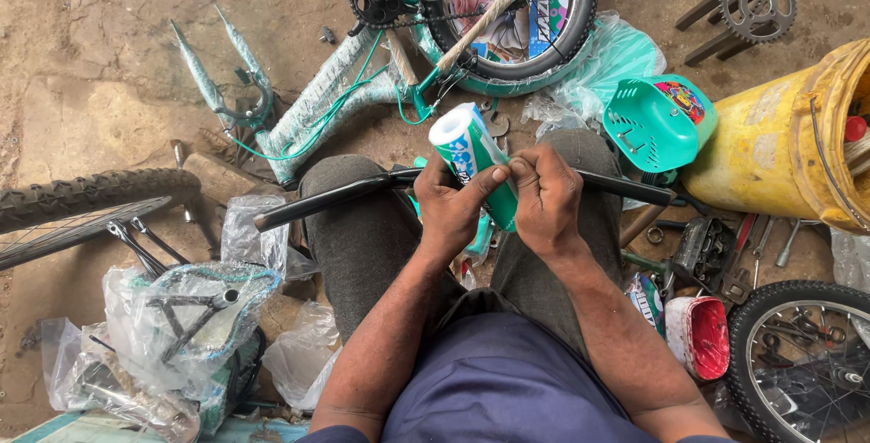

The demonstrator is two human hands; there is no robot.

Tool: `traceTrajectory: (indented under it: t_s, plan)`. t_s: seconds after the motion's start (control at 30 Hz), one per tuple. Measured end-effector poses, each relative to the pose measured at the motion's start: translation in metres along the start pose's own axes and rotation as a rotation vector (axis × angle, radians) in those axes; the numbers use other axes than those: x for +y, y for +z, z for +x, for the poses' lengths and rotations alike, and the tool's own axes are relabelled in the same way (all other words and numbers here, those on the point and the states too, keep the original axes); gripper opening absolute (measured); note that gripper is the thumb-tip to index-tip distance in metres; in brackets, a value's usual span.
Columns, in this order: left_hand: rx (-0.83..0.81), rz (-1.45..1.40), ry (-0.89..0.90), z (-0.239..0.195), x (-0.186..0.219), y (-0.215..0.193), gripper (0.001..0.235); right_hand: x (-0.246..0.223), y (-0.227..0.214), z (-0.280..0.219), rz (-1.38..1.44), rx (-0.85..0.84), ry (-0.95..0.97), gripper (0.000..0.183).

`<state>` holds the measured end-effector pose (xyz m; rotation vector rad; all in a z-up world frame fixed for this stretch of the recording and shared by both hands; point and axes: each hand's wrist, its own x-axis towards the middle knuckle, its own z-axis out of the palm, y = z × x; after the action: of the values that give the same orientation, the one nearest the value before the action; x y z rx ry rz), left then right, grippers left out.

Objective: The person assembles a bicycle by attaching the handlebars to the frame and installing the seat. They use a screwdriver and pliers to tighten bolts and secure components.

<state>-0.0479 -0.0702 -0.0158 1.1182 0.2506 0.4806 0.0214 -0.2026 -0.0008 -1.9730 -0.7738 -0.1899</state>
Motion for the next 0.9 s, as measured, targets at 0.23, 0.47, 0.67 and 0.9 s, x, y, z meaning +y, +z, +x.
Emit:
traceTrajectory:
  t_s: [0.23,0.47,0.67,0.9]
  plan:
    - [-0.105,-0.137,-0.076,0.000,0.001,-0.008,0.041,-0.019,-0.007,0.007,0.242,0.050,0.179,0.020]
    - [-0.151,-0.010,-0.080,-0.001,0.005,-0.012,0.043,-0.024,-0.026,0.019,0.149,-0.098,-0.065,0.019]
    - [-0.347,-0.085,-0.199,-0.002,0.005,-0.023,0.044,-0.008,-0.012,0.016,0.350,0.012,0.455,0.011]
    - [-0.239,-0.223,-0.224,-0.016,-0.001,0.007,0.070,-0.023,-0.035,0.006,-0.029,0.163,-0.055,0.009]
